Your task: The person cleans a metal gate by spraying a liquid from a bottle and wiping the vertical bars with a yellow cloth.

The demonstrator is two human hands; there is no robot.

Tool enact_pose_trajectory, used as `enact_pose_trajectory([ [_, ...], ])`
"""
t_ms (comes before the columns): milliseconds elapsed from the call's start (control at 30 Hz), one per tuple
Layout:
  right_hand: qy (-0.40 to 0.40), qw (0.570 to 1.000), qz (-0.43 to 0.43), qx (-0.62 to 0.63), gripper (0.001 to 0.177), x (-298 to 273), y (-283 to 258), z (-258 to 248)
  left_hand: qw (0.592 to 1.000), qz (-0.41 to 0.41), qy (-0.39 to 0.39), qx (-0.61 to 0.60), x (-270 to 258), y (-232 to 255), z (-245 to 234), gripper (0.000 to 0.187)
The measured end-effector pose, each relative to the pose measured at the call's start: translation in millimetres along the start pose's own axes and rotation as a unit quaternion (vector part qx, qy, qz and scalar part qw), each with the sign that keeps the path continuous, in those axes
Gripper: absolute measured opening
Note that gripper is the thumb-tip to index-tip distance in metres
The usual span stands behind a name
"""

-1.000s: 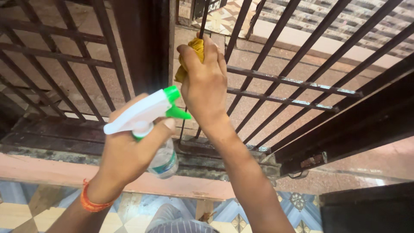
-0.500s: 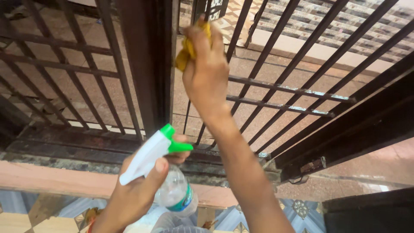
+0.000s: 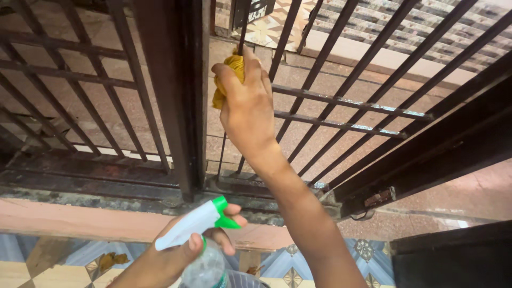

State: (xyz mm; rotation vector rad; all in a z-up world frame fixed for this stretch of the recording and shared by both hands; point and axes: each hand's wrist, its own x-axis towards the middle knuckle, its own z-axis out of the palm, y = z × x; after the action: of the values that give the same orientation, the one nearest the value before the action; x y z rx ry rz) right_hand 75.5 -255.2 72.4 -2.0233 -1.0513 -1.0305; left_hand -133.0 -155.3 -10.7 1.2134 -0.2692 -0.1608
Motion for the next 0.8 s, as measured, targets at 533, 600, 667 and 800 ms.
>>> enact_pose_trajectory([
  [533,0.007,1.0,0.006,-0.014,0.035,6.8,-3.1,-2.9,1.0,0.004,-0.031,-0.002,14.3,10.2,7.8,0.065],
  [600,-0.003,0.999,0.036,0.004,0.034,12.4,-3.3,0.1,0.999,0.011,-0.039,0.019,10.2,26.1,16.5,0.069],
  [667,0.063,0.996,0.042,0.038,0.035,14.2,-6.2,9.2,0.998,0.014,-0.049,0.041,13.5,37.9,27.9,0.074],
  [800,0.076,0.996,0.022,-0.031,0.037,2.3,-7.1,11.1,0.994,0.021,-0.01,0.108,16.4,57.6,39.6,0.054],
])
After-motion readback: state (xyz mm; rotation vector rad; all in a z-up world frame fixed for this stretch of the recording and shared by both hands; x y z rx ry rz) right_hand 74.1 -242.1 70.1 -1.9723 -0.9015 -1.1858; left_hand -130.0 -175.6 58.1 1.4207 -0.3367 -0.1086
